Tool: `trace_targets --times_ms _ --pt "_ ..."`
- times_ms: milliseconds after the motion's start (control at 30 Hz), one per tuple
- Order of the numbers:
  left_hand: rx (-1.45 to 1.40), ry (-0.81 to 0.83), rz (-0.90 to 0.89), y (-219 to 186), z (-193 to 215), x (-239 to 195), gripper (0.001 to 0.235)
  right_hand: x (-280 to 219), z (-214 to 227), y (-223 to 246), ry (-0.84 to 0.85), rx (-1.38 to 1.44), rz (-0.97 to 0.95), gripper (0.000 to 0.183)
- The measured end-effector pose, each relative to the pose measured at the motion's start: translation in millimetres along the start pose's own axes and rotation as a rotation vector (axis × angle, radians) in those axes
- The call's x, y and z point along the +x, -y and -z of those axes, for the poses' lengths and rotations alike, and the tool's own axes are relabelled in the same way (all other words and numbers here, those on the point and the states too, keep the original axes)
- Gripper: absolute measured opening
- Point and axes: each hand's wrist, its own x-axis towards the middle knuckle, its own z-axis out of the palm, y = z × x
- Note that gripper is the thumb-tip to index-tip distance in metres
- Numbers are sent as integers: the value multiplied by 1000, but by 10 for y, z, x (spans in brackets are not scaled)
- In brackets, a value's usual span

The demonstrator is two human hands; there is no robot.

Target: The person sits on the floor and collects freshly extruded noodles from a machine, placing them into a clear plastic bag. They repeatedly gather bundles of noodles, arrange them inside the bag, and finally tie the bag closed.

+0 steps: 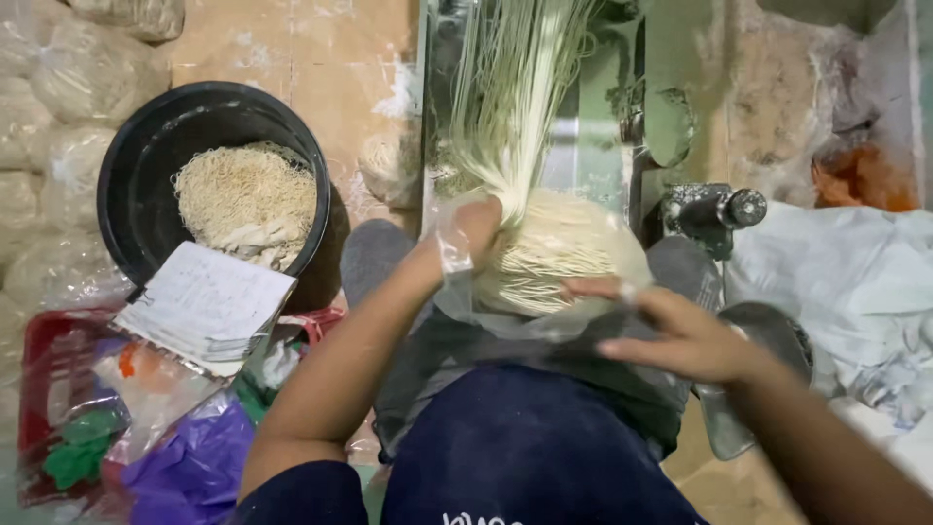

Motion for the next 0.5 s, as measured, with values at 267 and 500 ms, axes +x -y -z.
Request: trace_targets --times_ms 267,500 --pt "-75 158 244 -289 559 -12 17 897 -1067 -866 -700 -84 43 55" --pt "-107 261 298 -393 729 -11 24 892 -837 -574 -750 -233 246 13"
